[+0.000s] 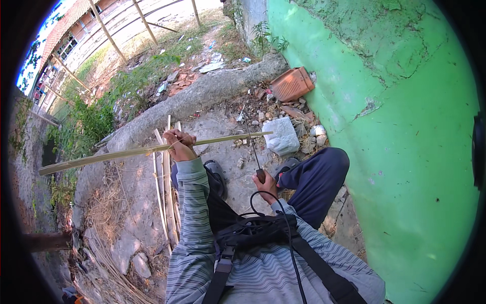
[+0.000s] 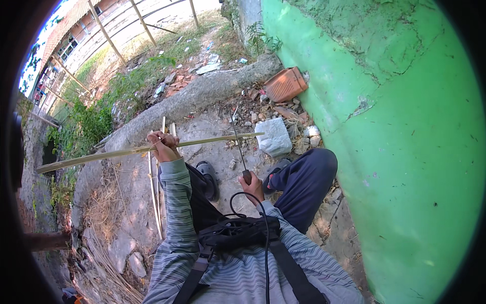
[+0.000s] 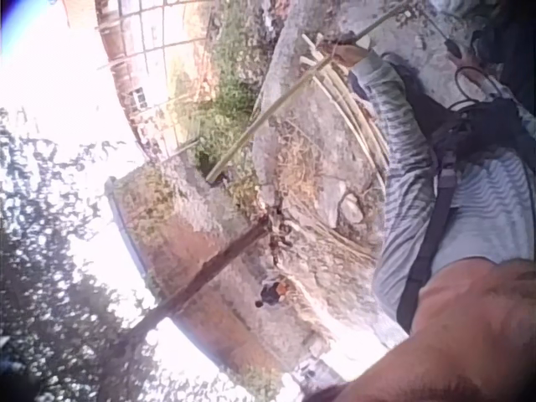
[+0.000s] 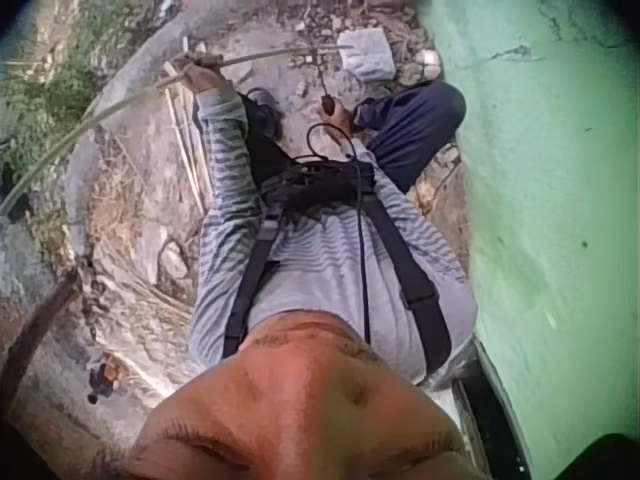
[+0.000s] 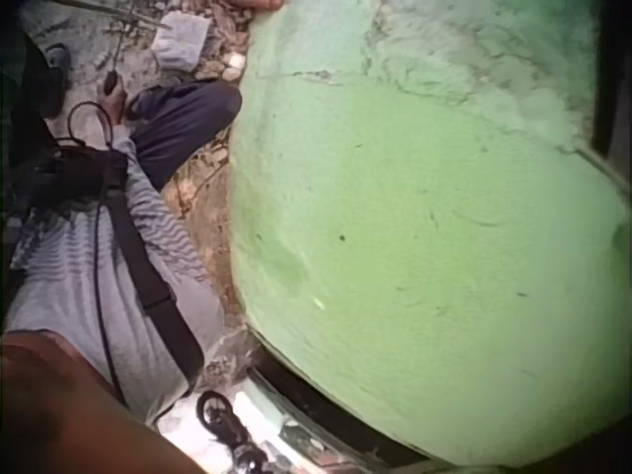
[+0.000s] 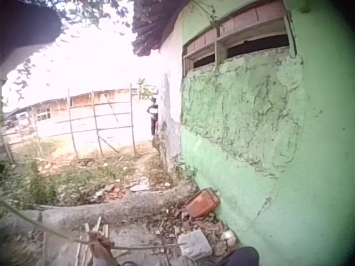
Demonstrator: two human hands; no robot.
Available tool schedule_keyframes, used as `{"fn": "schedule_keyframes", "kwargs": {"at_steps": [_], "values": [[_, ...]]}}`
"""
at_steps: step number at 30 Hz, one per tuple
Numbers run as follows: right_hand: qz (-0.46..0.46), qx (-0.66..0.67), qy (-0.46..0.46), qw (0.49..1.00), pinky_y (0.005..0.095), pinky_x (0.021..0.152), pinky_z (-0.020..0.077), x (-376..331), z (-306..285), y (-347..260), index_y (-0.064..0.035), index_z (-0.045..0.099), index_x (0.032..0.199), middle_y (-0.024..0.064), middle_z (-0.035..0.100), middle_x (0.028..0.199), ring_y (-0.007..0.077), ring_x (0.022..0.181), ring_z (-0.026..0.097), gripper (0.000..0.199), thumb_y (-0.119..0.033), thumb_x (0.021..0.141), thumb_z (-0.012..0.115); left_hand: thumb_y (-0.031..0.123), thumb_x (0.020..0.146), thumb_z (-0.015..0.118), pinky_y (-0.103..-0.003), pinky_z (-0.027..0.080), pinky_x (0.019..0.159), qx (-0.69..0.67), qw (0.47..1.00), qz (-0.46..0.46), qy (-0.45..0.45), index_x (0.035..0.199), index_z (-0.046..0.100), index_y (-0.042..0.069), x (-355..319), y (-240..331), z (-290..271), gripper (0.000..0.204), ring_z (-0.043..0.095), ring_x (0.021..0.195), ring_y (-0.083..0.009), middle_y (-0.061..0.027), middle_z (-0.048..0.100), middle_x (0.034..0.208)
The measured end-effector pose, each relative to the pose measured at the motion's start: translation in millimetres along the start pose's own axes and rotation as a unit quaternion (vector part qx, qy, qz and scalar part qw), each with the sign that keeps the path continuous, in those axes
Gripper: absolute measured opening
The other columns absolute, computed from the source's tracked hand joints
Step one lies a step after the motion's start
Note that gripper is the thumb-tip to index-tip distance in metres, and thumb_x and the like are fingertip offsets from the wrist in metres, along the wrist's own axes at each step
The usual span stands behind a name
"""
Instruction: The person strips the outer bark from a length of bamboo using a knife while seated outdoors.
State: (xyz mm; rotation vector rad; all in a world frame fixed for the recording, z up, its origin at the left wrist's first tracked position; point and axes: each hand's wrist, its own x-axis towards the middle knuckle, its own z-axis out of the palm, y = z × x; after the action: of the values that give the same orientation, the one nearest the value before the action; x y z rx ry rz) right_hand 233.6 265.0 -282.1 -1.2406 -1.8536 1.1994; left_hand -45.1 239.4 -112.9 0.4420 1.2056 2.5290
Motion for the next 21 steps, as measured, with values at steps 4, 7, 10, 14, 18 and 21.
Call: {"fn": "schedule_keyframes", "kwargs": {"at_steps": [4, 7, 10, 14, 18, 21], "values": [[0.020, -0.010, -0.023, 0.999, 0.0452, 0.070, 0.0490, -14, 5, -10, -0.0005, 0.061, 0.093, 0.0239, 0.065, 0.082, 0.0417, 0.079, 0.065, 0.042, -0.041, 0.085, 0.069, 0.062, 0.097, 0.044, -0.030, 0.033, 0.049, -0.020, 0.998, 0.038, 0.043, 0.083, 0.043, 0.011, 0, 17, -6, 0.052, 0.024, 0.044, -0.0088, 0.0037, 0.030, 0.053], [0.020, -0.005, -0.046, 0.999, 0.0445, 0.071, 0.0498, -20, 7, -14, -0.0005, 0.062, 0.095, 0.0235, 0.066, 0.084, 0.0417, 0.080, 0.065, 0.042, -0.040, 0.085, 0.070, 0.061, 0.097, 0.043, -0.029, 0.035, 0.048, -0.030, 0.995, 0.064, 0.071, 0.081, 0.043, 0.011, 1, 25, -8, 0.053, 0.028, 0.044, -0.0090, 0.0031, 0.030, 0.054], [-0.002, -0.010, -0.065, 0.998, 0.0426, 0.071, 0.0512, -29, 9, -17, -0.0013, 0.063, 0.095, 0.0208, 0.068, 0.085, 0.0373, 0.081, 0.068, 0.037, -0.036, 0.085, 0.071, 0.059, 0.099, 0.042, -0.028, 0.038, 0.049, -0.019, 0.995, 0.072, 0.065, 0.082, 0.043, 0.011, 0, 29, -15, 0.051, 0.033, 0.047, -0.0098, 0.0014, 0.035, 0.057], [-0.015, -0.047, -0.083, 0.995, 0.0424, 0.073, 0.0515, -40, 7, -32, -0.0021, 0.064, 0.097, 0.0202, 0.068, 0.086, 0.0371, 0.083, 0.068, 0.035, -0.035, 0.086, 0.071, 0.058, 0.100, 0.040, -0.028, 0.039, 0.049, 0.014, 0.995, 0.074, 0.063, 0.085, 0.043, 0.011, -2, 29, -24, 0.050, 0.035, 0.048, -0.0101, 0.0018, 0.035, 0.060], [-0.034, -0.061, -0.088, 0.994, 0.0440, 0.074, 0.0511, -35, 9, -24, -0.0021, 0.063, 0.100, 0.0210, 0.068, 0.088, 0.0398, 0.084, 0.066, 0.037, -0.036, 0.085, 0.071, 0.057, 0.100, 0.040, -0.029, 0.040, 0.048, -0.014, 0.997, 0.062, 0.049, 0.086, 0.044, 0.011, -6, 21, -9, 0.049, 0.034, 0.048, -0.0102, 0.0010, 0.036, 0.063], [-0.033, -0.054, -0.064, 0.996, 0.0443, 0.073, 0.0508, -36, 7, -25, -0.0018, 0.063, 0.099, 0.0215, 0.068, 0.087, 0.0406, 0.084, 0.066, 0.039, -0.038, 0.085, 0.071, 0.057, 0.100, 0.040, -0.029, 0.040, 0.047, -0.006, 0.999, 0.048, 0.022, 0.087, 0.044, 0.011, -6, 11, -4, 0.049, 0.034, 0.047, -0.0101, 0.0009, 0.036, 0.063]]}}
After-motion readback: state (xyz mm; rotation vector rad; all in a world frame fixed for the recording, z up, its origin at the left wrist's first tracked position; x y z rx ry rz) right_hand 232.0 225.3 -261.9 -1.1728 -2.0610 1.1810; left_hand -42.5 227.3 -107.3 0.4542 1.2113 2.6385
